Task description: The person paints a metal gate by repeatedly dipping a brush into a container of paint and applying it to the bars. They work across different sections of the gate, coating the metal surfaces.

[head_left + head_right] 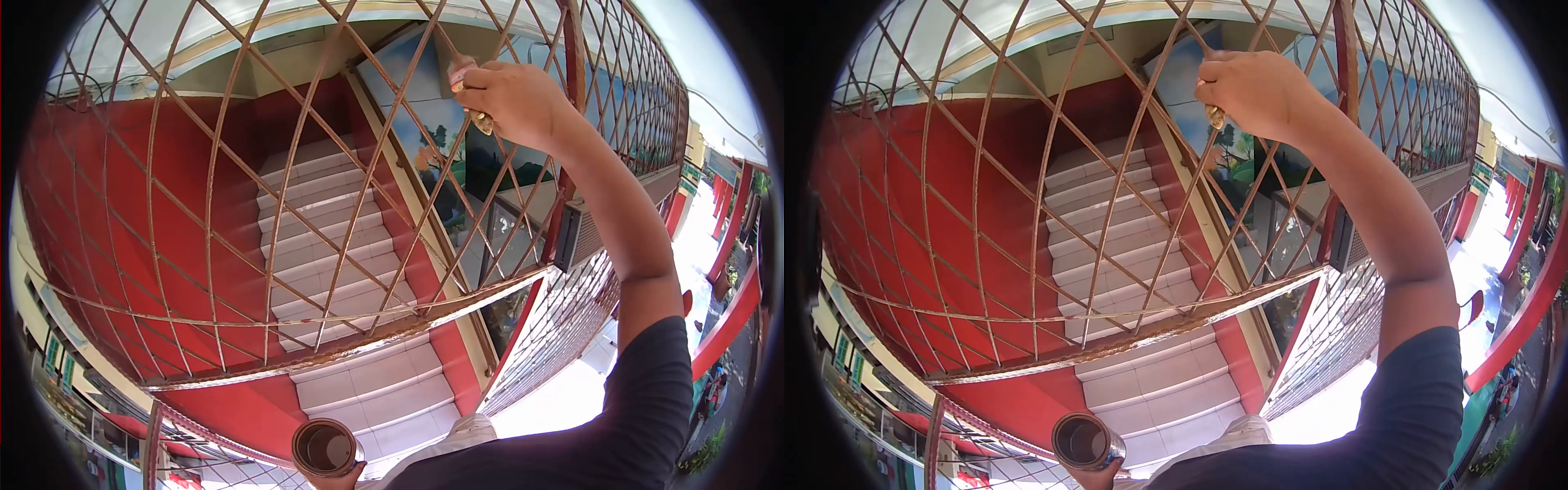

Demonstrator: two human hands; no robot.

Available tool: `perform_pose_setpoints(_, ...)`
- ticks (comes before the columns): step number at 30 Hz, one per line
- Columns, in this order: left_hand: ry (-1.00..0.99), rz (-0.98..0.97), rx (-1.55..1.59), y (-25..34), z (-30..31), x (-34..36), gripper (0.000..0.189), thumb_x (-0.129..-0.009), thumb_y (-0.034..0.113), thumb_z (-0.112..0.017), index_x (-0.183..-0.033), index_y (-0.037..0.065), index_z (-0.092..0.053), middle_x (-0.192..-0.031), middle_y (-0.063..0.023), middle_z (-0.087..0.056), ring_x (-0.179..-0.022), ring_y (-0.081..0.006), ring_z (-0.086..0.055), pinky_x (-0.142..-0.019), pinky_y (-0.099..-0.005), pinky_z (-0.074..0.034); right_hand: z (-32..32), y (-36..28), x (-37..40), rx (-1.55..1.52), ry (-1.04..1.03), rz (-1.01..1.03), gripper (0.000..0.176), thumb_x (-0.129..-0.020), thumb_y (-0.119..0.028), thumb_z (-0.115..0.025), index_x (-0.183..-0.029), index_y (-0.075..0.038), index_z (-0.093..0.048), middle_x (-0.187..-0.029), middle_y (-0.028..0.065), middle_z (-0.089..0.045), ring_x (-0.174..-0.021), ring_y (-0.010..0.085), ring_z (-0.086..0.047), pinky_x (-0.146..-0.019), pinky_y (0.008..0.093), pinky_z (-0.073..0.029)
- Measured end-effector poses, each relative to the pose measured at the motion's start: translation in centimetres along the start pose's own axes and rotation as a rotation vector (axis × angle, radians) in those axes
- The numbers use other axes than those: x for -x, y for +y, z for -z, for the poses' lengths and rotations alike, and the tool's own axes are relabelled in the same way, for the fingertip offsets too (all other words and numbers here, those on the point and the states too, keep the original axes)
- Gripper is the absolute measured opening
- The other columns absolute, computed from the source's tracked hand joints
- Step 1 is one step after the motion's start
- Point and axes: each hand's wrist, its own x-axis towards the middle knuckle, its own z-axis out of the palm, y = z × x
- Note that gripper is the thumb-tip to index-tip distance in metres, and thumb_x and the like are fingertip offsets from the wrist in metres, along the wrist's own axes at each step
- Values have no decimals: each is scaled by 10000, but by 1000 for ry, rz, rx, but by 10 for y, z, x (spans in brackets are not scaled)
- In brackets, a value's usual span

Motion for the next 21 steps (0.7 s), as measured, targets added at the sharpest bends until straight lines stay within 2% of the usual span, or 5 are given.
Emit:
perform_pose_setpoints(7, -95, 8, -75, 1, -15, 6, 1262, -492, 232, -1018, -1510, 54, -294, -1449, -144, -453, -1309, -281, -482, -1119, -431, -405, 8, 39, -45, -420, 120, -244, 145, -919, -184, -691, -1039, -116, -738, -940, 39, -700, -824, 265, -683, -736, 385, -545)
perform_pose_setpoints(10, -134, 37, 17, 12, -21, 1, 1224, -511, 201, -1010, -1505, 36, -315, -1445, -147, -463, -1306, -279, -487, -1119, -420, -400, 26, 40, -43, -267, 223, -107, 169, -907, -156, -696, -1066, -118, -738, -940, 42, -691, -834, 257, -686, -732, 384, -549)
perform_pose_setpoints(11, -133, 40, 19, 12, -21, 2, 1221, -513, 196, -1008, -1505, 36, -316, -1444, -146, -464, -1305, -278, -488, -1116, -419, -403, 16, 40, -34, -210, 195, -106, 169, -883, -196, -709, -1045, -149, -725, -1100, -9, -695, -891, 245, -688, -757, 377, -564)
perform_pose_setpoints(16, -131, 44, 12, 6, -21, 5, 1206, -520, 170, -1001, -1504, 35, -317, -1437, -144, -468, -1298, -271, -491, -1100, -413, -419, 23, 14, 36, -305, -42, -164, 203, -815, -113, -761, -1012, -119, -713, -1038, 1, -690, -872, 268, -681, -727, 383, -554)
perform_pose_setpoints(21, -158, 58, 22, 6, -22, -1, 1191, -527, 143, -994, -1502, 35, -319, -1430, -142, -472, -1291, -265, -494, -1085, -407, -435, 50, -32, 117, -605, 329, -406, 236, -754, -7, -798, -969, -67, -722, -961, 77, -703, -806, 249, -708, -676, 309, -548)
